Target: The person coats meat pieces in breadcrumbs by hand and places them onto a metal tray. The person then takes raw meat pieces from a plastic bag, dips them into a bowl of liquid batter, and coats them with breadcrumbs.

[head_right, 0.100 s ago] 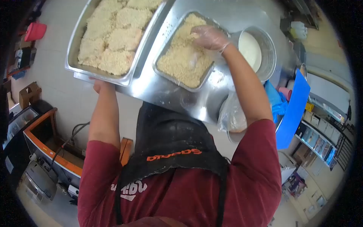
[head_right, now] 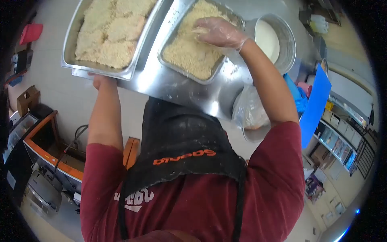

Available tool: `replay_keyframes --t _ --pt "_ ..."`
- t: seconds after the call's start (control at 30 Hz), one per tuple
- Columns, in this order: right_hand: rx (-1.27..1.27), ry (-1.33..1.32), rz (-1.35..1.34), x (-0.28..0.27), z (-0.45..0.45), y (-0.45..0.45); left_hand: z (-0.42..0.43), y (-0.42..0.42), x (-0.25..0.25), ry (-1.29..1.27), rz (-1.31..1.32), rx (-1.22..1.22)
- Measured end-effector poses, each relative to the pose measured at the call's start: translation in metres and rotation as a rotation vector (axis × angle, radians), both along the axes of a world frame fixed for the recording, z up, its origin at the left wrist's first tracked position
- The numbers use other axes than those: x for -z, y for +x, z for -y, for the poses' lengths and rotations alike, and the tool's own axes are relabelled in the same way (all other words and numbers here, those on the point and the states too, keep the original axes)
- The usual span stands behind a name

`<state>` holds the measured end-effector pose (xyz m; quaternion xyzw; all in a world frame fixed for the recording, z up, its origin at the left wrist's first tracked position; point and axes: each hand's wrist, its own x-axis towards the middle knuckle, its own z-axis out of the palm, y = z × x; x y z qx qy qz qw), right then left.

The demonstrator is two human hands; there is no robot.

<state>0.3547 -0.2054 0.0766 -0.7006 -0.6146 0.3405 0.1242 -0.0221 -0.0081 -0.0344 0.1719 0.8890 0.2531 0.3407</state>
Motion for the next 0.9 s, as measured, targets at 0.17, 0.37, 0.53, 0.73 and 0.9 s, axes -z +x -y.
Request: replay_keyframes --t 0.17,0.37,0.53,0.73,0.9 --pt "-0.137 -0.098 0.134 -0.028 0.026 -0.01 0.004 0.002 0.017 -0.078 -0.076 0.02" --pt "-0.06 -0.271 0.609 0.019 0.042 0.014 0.011 0.003 0.007 -0.089 -0.038 0.007" --pt "0.035 -0.109 0.265 0.038 0.031 0.018 0.006 0.009 0.012 -0.06 -0.058 0.009" --pt "0.21 0.116 0.214 0.032 0.033 0.018 0.016 0.008 -0.006 -0.073 -0.028 -0.013" --pt "0.229 0.301 0.264 -0.008 0.058 -0.05 0.01 0.001 0.011 -0.052 0.018 -0.037"
